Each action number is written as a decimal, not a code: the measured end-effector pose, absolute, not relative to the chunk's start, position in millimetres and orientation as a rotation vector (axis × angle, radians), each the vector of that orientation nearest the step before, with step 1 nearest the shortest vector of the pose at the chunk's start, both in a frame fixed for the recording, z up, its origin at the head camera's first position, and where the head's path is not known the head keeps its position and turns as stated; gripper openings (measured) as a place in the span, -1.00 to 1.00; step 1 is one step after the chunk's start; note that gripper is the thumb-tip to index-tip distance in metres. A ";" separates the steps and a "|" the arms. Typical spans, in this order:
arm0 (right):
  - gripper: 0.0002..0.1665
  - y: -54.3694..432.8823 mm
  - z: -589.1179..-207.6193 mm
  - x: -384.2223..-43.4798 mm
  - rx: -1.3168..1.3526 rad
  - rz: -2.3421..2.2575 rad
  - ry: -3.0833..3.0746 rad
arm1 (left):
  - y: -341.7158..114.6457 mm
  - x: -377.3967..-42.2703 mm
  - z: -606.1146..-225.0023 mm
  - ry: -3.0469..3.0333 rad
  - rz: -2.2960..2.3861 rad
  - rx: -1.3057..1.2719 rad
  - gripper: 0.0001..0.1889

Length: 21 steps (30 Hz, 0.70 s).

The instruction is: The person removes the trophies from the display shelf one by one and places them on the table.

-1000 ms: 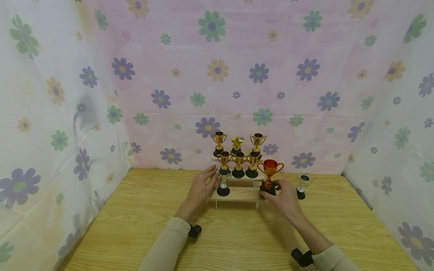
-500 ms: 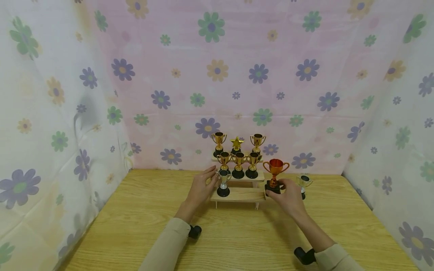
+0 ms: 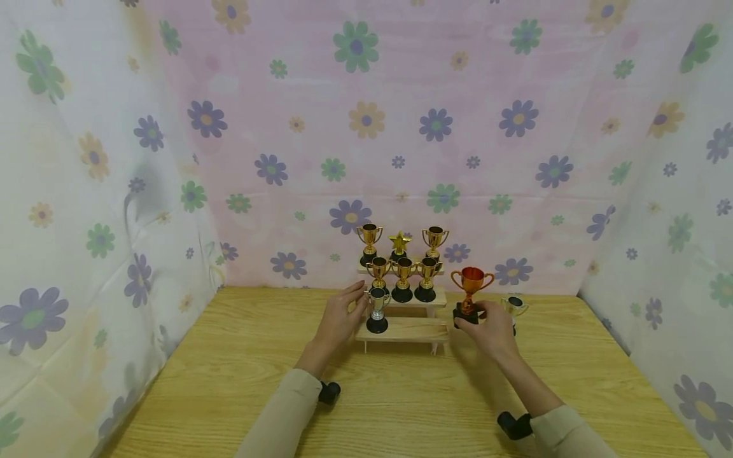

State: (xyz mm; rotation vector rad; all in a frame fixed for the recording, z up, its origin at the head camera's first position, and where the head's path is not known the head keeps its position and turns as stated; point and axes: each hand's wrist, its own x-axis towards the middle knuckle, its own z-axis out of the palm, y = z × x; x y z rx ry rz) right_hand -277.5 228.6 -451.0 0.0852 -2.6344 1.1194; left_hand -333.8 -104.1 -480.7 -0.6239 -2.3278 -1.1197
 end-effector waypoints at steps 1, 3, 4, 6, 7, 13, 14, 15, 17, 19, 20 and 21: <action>-0.37 229.5 -451.6 -278.3 0.076 1.125 -2.637 | -104.2 -334.1 -480.7 -2.329 -1.118 -0.624 -0.66; -0.36 231.1 -453.4 -280.0 0.062 1.137 -2.643 | -104.3 -333.8 -480.3 -2.336 -1.117 -0.617 -0.66; -0.35 231.8 -454.3 -281.0 0.055 1.141 -2.645 | -104.3 -333.6 -480.1 -2.339 -1.116 -0.615 -0.66; -0.35 232.8 -455.8 -283.3 0.045 1.148 -2.644 | -104.5 -333.5 -479.9 -2.339 -1.119 -0.616 -0.66; -0.35 233.4 -456.9 -284.4 0.040 1.146 -2.644 | -104.4 -333.3 -479.9 -2.338 -1.117 -0.616 -0.66; -0.33 233.6 -460.7 -292.5 0.011 1.143 -2.640 | -103.5 -333.0 -479.5 -2.298 -1.093 -0.641 -0.67; -0.34 233.5 -461.5 -294.2 0.011 1.146 -2.639 | -103.4 -332.9 -479.2 -2.294 -1.089 -0.643 -0.67; -0.35 233.4 -462.2 -295.9 0.012 1.148 -2.638 | -103.4 -332.8 -478.9 -2.295 -1.088 -0.641 -0.67; -0.37 233.3 -463.5 -299.3 0.017 1.151 -2.638 | -103.2 -332.9 -478.7 -2.294 -1.085 -0.641 -0.67; -0.38 233.3 -464.6 -302.5 0.018 1.149 -2.638 | -103.3 -333.3 -479.1 -2.298 -1.088 -0.642 -0.67; -0.38 233.4 -465.3 -304.2 0.018 1.150 -2.638 | -103.2 -333.5 -479.5 -2.300 -1.088 -0.641 -0.67; -0.38 233.4 -465.8 -305.8 0.012 1.150 -2.639 | -103.2 -333.6 -479.6 -2.302 -1.091 -0.641 -0.67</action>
